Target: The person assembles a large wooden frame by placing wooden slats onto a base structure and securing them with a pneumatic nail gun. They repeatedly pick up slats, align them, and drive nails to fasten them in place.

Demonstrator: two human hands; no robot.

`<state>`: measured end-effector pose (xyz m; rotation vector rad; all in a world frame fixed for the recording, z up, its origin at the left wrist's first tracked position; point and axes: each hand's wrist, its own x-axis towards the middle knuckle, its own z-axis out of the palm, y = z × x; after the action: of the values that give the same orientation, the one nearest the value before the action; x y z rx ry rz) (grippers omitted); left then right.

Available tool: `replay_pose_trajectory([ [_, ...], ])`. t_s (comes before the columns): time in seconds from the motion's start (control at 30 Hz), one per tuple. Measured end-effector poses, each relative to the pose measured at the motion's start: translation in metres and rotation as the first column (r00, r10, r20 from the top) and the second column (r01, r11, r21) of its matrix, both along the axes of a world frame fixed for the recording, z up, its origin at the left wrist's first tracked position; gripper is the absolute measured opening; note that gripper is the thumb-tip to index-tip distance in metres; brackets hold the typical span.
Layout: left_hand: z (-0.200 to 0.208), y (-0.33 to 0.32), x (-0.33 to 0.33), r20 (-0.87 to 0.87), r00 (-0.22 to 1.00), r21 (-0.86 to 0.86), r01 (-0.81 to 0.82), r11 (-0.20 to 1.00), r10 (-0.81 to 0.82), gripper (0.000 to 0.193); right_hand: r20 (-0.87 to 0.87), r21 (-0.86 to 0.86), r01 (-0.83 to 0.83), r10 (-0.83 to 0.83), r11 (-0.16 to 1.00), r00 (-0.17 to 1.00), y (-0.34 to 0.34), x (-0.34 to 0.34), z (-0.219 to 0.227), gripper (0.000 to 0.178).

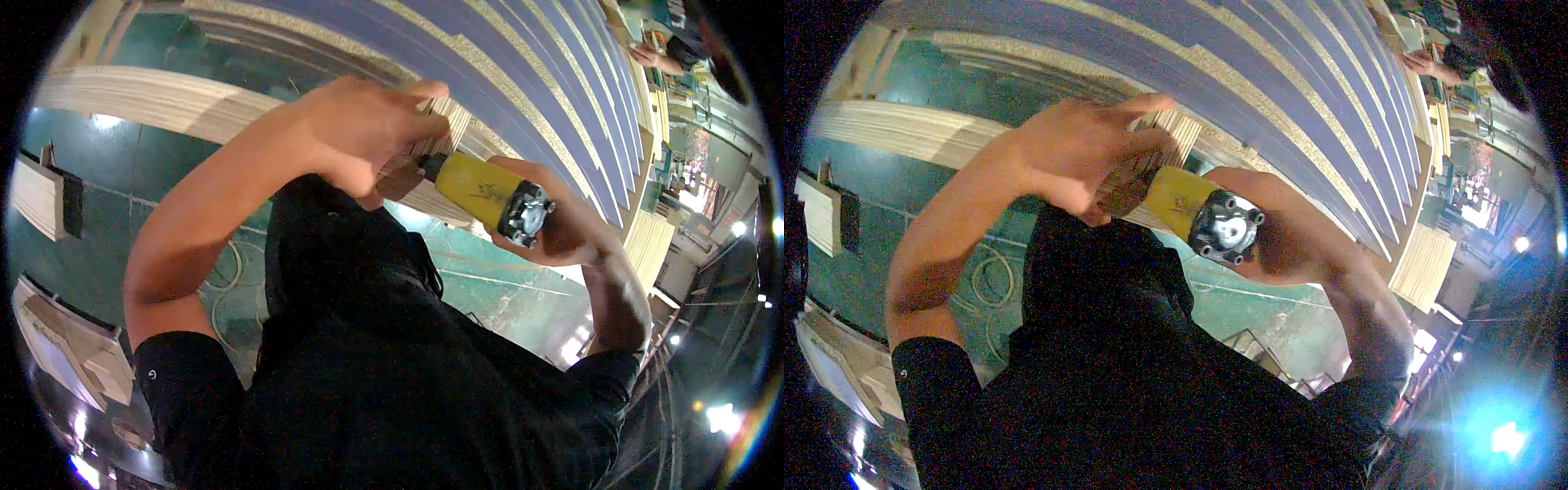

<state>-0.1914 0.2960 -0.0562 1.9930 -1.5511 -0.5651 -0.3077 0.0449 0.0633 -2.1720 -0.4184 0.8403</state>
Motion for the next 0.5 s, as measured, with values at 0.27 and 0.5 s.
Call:
replay_pose_trajectory([
  [0.27, -0.008, -0.001, 0.001, 0.093, 0.996, -0.011, -0.008, 1.0, 0.009, 0.104, -0.081, -0.004, 0.196, -0.195, 0.981, 0.977, -0.027, -0.021, -0.012, 0.088],
  [0.5, -0.011, -0.001, 0.005, 0.131, 0.991, -0.035, 0.009, 0.999, -0.004, 0.103, 0.051, 0.018, 0.114, -0.115, 0.993, 0.992, -0.025, -0.019, -0.008, 0.082],
])
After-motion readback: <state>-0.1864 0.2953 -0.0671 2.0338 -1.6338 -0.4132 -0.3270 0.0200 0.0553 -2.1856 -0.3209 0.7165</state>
